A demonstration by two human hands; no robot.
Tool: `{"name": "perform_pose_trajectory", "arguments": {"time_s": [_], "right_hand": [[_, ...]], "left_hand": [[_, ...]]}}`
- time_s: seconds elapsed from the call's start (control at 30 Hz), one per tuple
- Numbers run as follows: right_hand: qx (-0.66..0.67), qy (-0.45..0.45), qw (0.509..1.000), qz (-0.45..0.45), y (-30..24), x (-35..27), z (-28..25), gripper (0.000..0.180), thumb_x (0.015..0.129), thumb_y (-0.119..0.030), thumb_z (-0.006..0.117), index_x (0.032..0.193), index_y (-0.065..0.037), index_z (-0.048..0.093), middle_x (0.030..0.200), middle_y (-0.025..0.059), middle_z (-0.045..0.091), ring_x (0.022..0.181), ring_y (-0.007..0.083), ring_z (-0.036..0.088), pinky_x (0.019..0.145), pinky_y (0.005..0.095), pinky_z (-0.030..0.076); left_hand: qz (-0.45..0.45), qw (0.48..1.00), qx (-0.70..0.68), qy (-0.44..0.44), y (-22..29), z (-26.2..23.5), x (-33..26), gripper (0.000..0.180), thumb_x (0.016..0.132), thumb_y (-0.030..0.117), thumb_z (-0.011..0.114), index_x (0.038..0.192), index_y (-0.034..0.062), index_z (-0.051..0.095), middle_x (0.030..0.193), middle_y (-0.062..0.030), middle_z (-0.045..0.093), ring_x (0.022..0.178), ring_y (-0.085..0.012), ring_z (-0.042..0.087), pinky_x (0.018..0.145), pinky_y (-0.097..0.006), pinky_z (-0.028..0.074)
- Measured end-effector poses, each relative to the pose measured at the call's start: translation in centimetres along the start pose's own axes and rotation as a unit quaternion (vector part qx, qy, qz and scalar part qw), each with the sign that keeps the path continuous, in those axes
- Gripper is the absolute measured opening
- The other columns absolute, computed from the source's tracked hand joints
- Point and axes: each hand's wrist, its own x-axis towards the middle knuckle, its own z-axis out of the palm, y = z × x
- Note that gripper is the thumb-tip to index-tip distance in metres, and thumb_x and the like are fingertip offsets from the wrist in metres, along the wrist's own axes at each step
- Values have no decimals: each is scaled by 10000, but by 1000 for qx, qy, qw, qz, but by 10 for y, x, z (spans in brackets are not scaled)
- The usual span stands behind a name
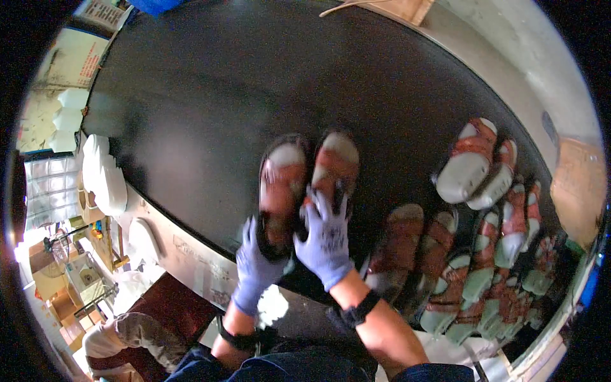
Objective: Sorting and placing shoe components on a conveyor belt and rack in a manufacturing environment.
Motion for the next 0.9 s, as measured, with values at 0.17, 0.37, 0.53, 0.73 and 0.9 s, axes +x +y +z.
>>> {"name": "perform_pose_trajectory", "arguments": {"time_s": [0.17,0.37,0.53,0.73,0.9], "right_hand": [[-41,-81,996,7,-4,-138,12,475,631,-178,707,1067,-43,576,1429,209,294,1314,492,228,1071,617,196],[-19,2,999,29,0,-180,17,471,670,-121,664,1122,-64,546,1466,249,213,1314,458,258,1071,601,213],[-42,4,999,2,-2,-202,18,537,667,-88,643,1191,-98,529,1463,225,237,1287,445,304,1068,575,242],[-36,142,989,36,12,-186,27,467,682,-99,696,1117,-84,526,1379,278,329,1213,471,375,1008,491,359],[12,123,988,88,-15,-212,34,507,739,-100,643,1223,-99,494,1321,300,396,1170,452,441,969,478,402]], "left_hand": [[-42,988,-143,34,-17,47,-115,958,726,229,682,1425,-68,99,1423,-367,178,1303,-486,276,1033,-446,340],[-110,982,-153,5,-10,61,-163,1023,668,288,756,1458,60,147,1159,-291,557,1021,-409,588,820,-441,485],[-75,974,-204,71,-57,99,-245,1064,562,178,806,1439,26,223,1353,-230,444,1209,-303,490,979,-362,417],[-72,979,-172,86,-37,67,-193,925,603,158,724,1412,53,288,1264,-251,503,1125,-397,525,905,-426,460],[-70,984,-150,67,-57,52,-205,911,604,153,715,1415,93,305,1210,-246,549,1076,-362,571,863,-413,481]]}}
